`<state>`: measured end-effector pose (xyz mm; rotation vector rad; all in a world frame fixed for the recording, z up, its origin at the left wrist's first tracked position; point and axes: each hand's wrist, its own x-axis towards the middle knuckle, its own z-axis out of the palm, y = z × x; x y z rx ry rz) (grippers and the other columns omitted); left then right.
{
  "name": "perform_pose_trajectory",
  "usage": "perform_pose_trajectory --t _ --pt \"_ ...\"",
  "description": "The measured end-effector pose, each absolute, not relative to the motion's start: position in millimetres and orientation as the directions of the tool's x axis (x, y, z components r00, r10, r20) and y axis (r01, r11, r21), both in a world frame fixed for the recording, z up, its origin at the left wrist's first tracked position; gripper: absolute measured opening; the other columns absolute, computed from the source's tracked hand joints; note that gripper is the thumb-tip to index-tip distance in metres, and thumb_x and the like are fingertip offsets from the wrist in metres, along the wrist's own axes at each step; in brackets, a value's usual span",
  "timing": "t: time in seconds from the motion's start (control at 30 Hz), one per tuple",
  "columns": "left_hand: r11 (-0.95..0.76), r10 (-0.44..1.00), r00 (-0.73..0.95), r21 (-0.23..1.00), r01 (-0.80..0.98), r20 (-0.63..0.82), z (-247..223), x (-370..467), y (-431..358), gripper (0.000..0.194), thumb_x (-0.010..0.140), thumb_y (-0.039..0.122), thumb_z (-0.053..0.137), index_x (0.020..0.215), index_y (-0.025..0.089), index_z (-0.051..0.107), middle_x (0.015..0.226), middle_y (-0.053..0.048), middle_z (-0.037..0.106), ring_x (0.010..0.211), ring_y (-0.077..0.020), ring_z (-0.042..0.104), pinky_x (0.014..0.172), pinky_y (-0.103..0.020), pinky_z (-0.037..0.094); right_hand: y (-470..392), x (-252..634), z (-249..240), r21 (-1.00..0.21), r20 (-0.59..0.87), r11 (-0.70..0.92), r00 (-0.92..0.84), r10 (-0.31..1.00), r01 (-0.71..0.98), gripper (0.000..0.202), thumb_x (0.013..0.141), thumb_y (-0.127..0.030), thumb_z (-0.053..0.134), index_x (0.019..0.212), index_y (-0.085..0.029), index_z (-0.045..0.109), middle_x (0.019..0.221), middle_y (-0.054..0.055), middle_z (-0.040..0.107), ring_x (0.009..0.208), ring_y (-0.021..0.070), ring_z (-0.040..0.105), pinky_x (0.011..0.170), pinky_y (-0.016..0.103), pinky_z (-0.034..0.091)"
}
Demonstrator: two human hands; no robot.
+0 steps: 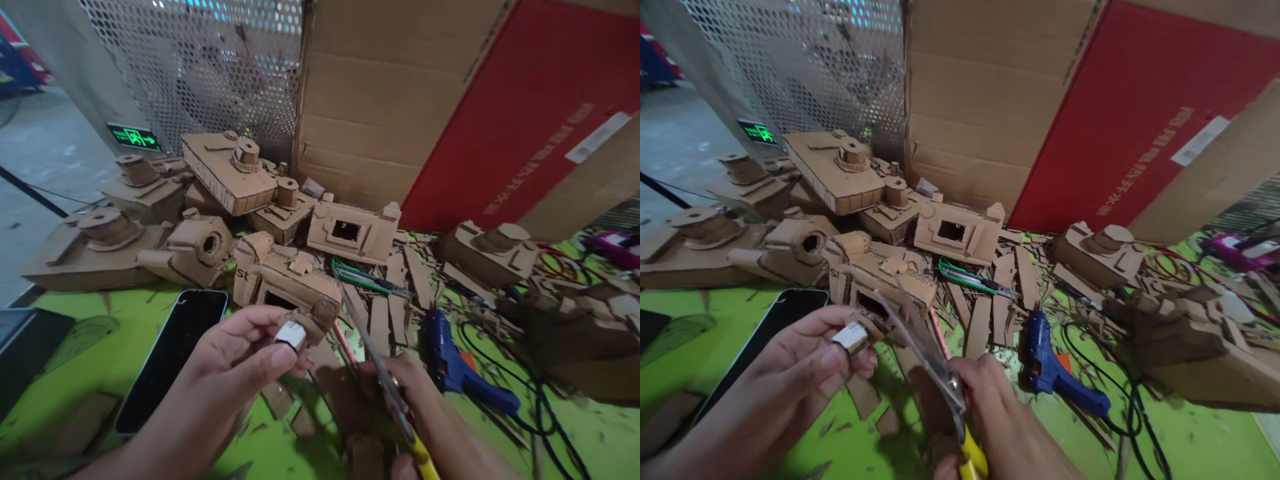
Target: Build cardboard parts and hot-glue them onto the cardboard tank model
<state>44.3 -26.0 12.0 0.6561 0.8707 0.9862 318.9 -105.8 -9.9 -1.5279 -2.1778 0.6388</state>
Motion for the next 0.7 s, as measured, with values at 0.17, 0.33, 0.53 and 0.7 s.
perform_pose_trajectory --t 0.17,0.33,0.53,0.7 --pt "0.422 0.896 0.327 0.805 -0.416 -0.300 16 46 -30 0.030 0.072 0.037 0.103 0.092 0.023 0.086 0.082 -0.002 0.086 0.074 -0.0132 0.076 0.071 -0.017 0.060 -100 301 -9 -0.620 -0.012 0.278 -0.363 0.932 0.734 0.068 0.088 -0.036 0.076 0.152 -0.028 0.057 0.130 0.015 0.076 0.099 0.0335 0.083 0.074 0.038 0.072" --pt "0.439 0.884 0.325 0.833 -0.338 -0.335 16 46 -33 0.036 0.070 0.044 0.103 0.092 0.023 0.083 0.078 -0.003 0.083 0.069 -0.0149 0.071 0.061 -0.020 0.055 -99 298 -8 -0.622 -0.019 0.277 -0.368 0.930 0.732 0.058 0.090 -0.034 0.075 0.145 -0.025 0.059 0.129 0.016 0.075 0.095 0.0304 0.083 0.077 0.036 0.072" --pt "0.464 0.870 0.321 0.843 -0.272 -0.375 12 45 -34 0.043 0.069 0.047 0.103 0.096 0.021 0.080 0.084 -0.006 0.083 0.072 -0.0195 0.072 0.063 -0.026 0.056 -98 294 -5 -0.628 -0.012 0.272 -0.358 0.934 0.729 0.048 0.088 -0.032 0.075 0.134 -0.024 0.063 0.121 0.016 0.077 0.083 0.0286 0.081 0.069 0.036 0.071" --pt "0.461 0.857 0.380 0.849 -0.260 -0.349 11 44 -36 0.033 0.080 0.048 0.096 0.097 0.023 0.081 0.088 -0.006 0.084 0.078 -0.0189 0.071 0.064 -0.024 0.052 -96 293 0 -0.662 -0.041 0.255 -0.375 0.926 0.704 0.045 0.088 -0.025 0.070 0.133 -0.023 0.062 0.113 0.012 0.078 0.089 0.0281 0.081 0.079 0.039 0.071"
